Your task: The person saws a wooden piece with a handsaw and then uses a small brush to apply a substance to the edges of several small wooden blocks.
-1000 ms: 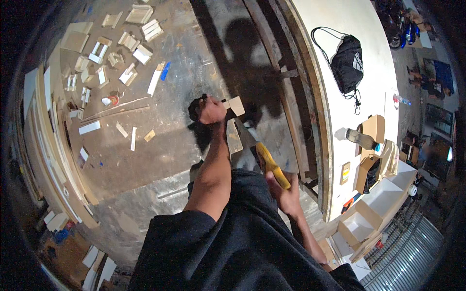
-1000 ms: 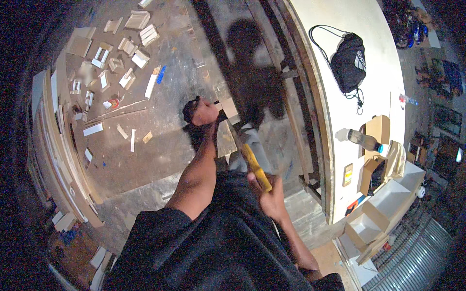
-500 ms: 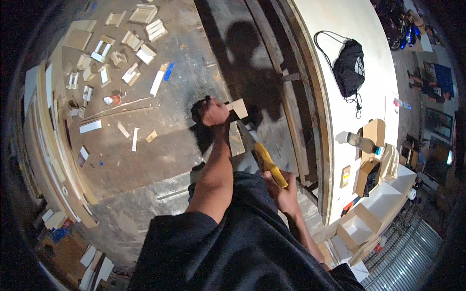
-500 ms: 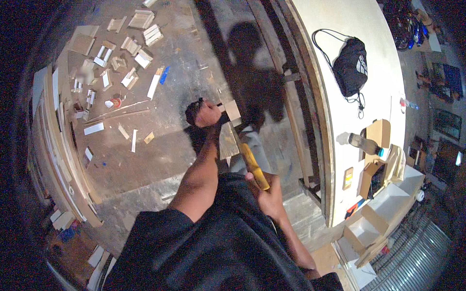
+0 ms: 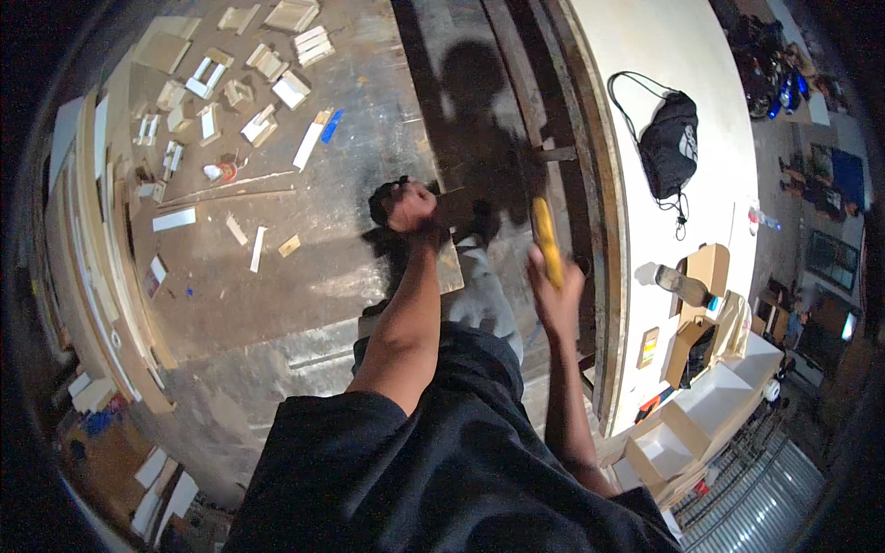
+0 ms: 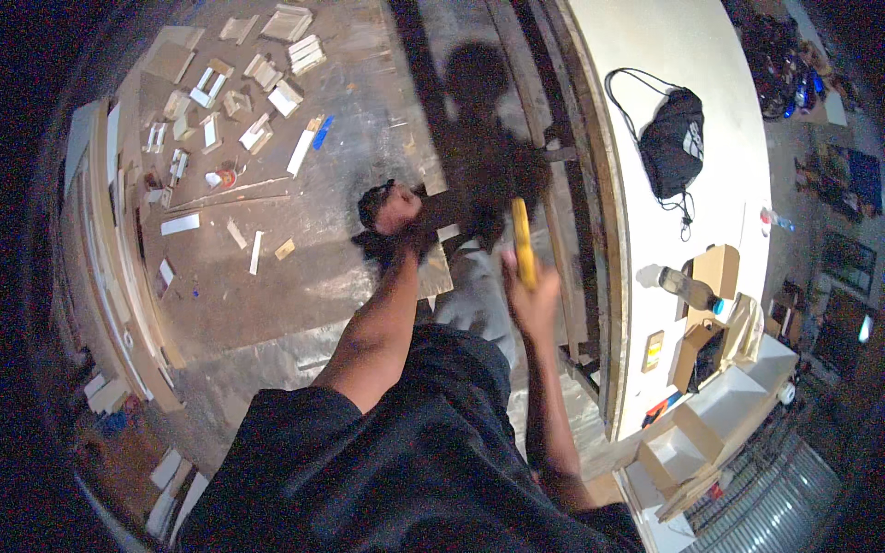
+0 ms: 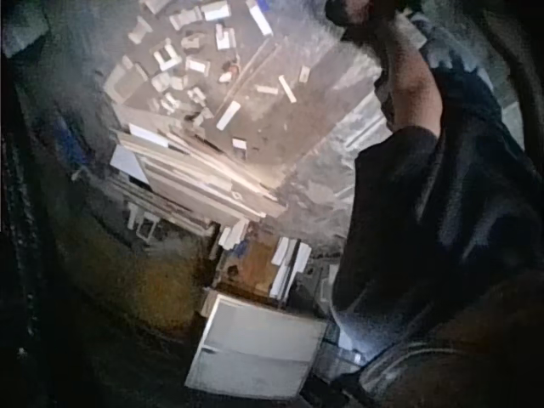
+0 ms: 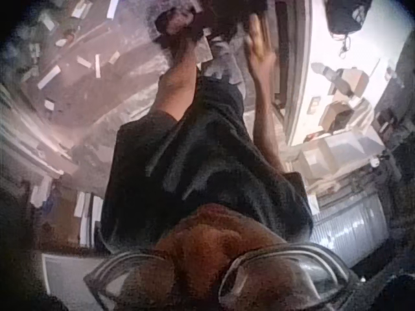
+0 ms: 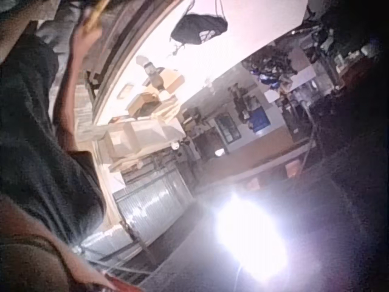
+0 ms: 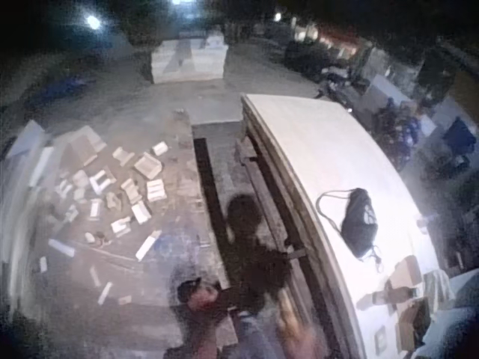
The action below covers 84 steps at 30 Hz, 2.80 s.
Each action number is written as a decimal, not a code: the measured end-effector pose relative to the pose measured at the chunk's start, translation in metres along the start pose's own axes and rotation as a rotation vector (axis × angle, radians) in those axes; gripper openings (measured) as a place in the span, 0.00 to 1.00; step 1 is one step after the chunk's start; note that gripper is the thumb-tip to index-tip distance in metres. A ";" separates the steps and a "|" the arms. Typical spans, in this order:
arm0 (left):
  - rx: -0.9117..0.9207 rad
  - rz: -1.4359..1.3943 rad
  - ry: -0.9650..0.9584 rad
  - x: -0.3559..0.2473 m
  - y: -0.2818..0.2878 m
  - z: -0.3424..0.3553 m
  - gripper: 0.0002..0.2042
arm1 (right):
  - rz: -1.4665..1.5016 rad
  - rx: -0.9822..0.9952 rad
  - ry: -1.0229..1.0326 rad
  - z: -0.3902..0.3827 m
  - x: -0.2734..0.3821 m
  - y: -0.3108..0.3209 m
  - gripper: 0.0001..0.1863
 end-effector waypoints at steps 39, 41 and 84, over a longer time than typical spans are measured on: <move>-0.114 -0.002 -0.090 -0.025 0.039 0.019 0.09 | 0.496 0.389 -0.406 0.164 -0.147 -0.032 0.14; -0.038 -0.024 -0.080 -0.027 0.040 0.016 0.10 | 0.388 0.387 -0.386 0.154 -0.126 -0.016 0.15; 0.696 -1.242 0.724 0.091 0.134 -0.071 0.21 | 0.156 0.861 -0.020 0.099 -0.072 -0.065 0.18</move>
Point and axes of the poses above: each hand's wrist, its own z-axis towards the middle knuckle, its own y-axis out of the back of the hand, x = y × z, the point moved 1 cm from there along z, towards the middle knuckle, and after that the axes turned 1 degree about y, right-handed, at the moved point
